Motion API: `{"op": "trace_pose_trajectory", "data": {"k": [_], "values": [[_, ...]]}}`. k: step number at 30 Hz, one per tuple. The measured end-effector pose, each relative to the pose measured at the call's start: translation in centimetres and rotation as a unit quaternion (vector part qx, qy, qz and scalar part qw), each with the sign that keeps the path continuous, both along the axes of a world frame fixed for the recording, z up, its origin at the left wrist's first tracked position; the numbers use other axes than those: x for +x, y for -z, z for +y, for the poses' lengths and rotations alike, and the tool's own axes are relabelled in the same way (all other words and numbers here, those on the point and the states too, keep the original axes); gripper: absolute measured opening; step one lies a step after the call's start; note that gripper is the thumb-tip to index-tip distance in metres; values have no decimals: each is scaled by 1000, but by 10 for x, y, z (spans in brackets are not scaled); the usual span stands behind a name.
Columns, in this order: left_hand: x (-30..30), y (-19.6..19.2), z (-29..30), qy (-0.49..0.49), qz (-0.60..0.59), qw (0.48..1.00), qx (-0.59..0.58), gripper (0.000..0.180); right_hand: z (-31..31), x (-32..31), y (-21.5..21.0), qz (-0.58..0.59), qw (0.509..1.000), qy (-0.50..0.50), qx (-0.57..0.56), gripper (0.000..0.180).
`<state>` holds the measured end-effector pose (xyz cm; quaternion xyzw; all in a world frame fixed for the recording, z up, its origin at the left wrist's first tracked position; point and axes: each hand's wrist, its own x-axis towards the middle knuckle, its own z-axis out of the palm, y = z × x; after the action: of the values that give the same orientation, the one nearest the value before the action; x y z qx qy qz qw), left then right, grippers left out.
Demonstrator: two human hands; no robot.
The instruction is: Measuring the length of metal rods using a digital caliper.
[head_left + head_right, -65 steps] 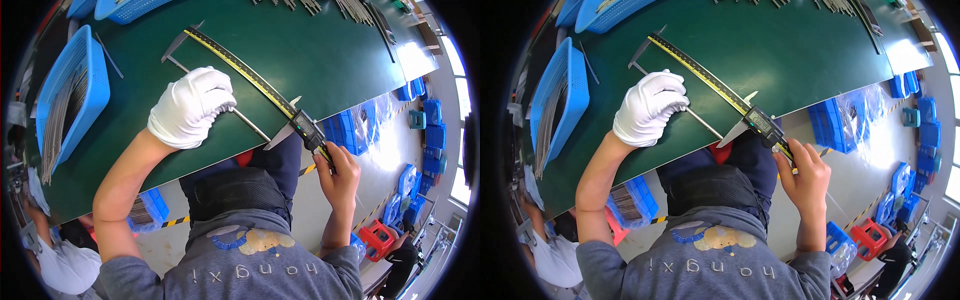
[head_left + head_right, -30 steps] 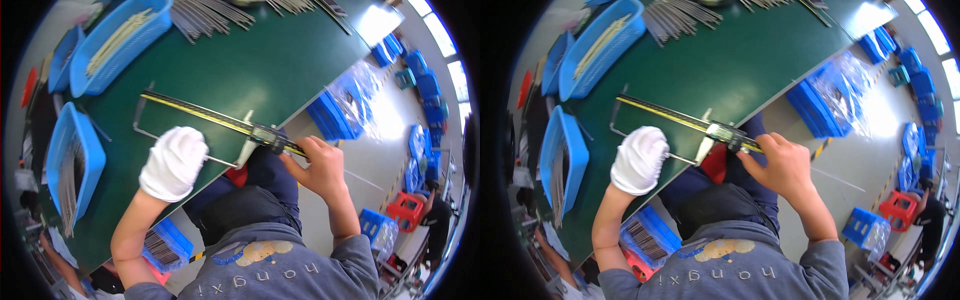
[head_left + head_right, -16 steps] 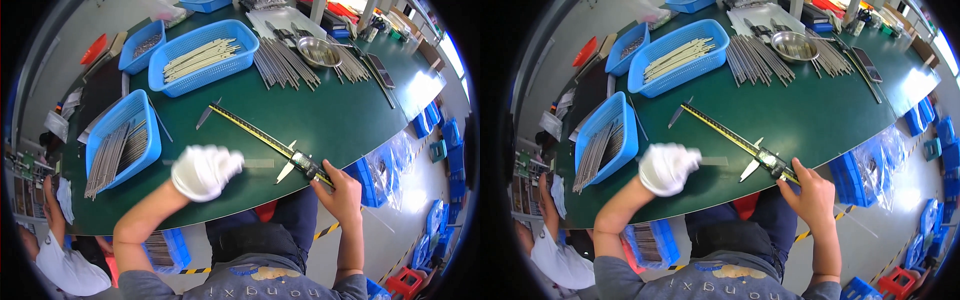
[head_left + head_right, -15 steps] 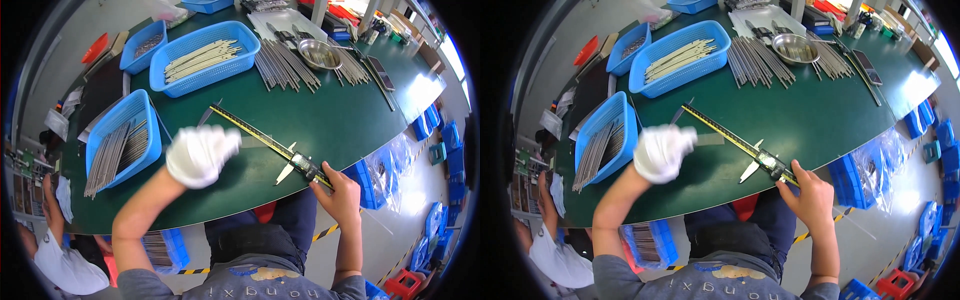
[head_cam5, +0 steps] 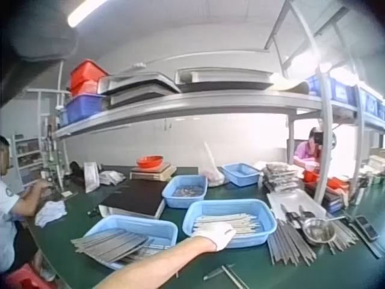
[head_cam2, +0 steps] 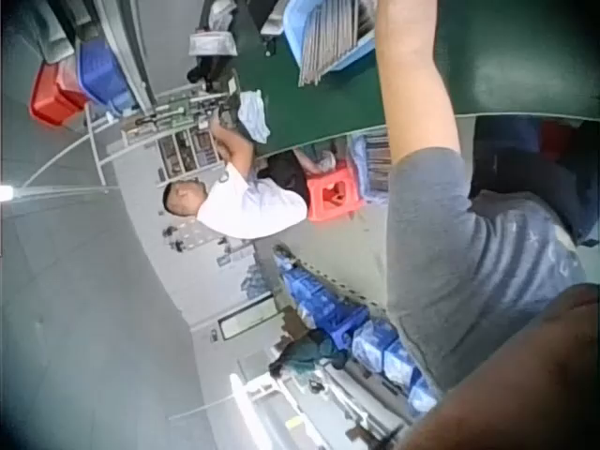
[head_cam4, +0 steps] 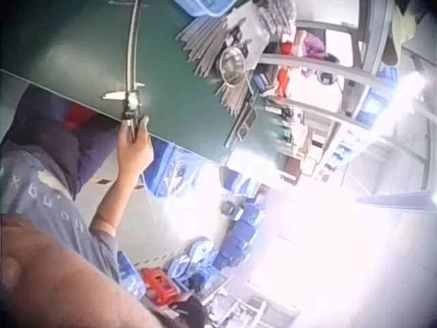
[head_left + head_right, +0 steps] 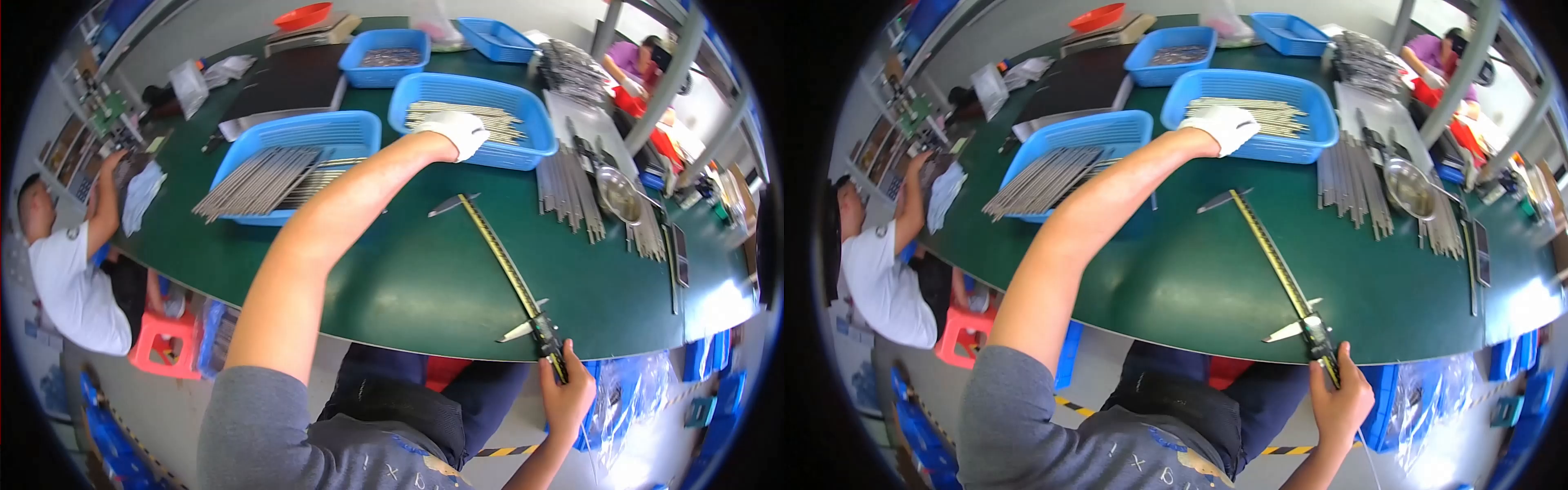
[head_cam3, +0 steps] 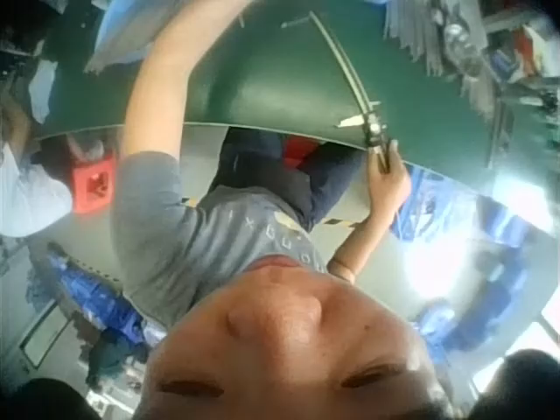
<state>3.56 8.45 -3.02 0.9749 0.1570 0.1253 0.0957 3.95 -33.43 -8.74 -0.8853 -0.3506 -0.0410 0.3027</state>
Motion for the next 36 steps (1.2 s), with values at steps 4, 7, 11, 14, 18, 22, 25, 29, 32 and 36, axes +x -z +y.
{"op": "trace_pose_trajectory", "data": {"k": [4, 7, 11, 14, 18, 22, 25, 29, 32, 36], "values": [[-95, -43, 8, -277, 53, 953, 110, 32, 2, 4, -3, 7, 1000, -14, -6, 47], [-166, -34, 31, -383, 218, 896, 61, 35, 7, 0, -9, -6, 1000, 4, -21, 41], [-190, -14, 32, -339, 281, 893, 88, 31, 9, 4, -6, -30, 999, 3, -11, 34], [-184, -11, 33, -339, 273, 894, 109, 30, 9, -5, -12, 1, 999, 34, -33, 38], [-189, -30, 33, -307, 167, 935, 62, 17, 0, -20, -16, 26, 998, 38, -37, 38], [-172, -33, -49, 54, -176, 962, 200, 16, -14, -26, -19, 22, 996, 59, -60, 35], [-167, 20, -109, 225, -153, 960, 72, 31, -22, -30, -20, 25, 998, 49, -44, 31], [-128, 36, -170, 342, -162, 923, 67, 19, -29, -32, -18, 34, 997, 59, -42, 29], [-117, 60, -171, 370, -218, 898, 97, 18, -29, -34, -20, 29, 997, 64, -41, 29], [-114, 70, -166, 369, -192, 909, 18, 20, -30, -36, -22, 25, 996, 70, -52, 29]]}}
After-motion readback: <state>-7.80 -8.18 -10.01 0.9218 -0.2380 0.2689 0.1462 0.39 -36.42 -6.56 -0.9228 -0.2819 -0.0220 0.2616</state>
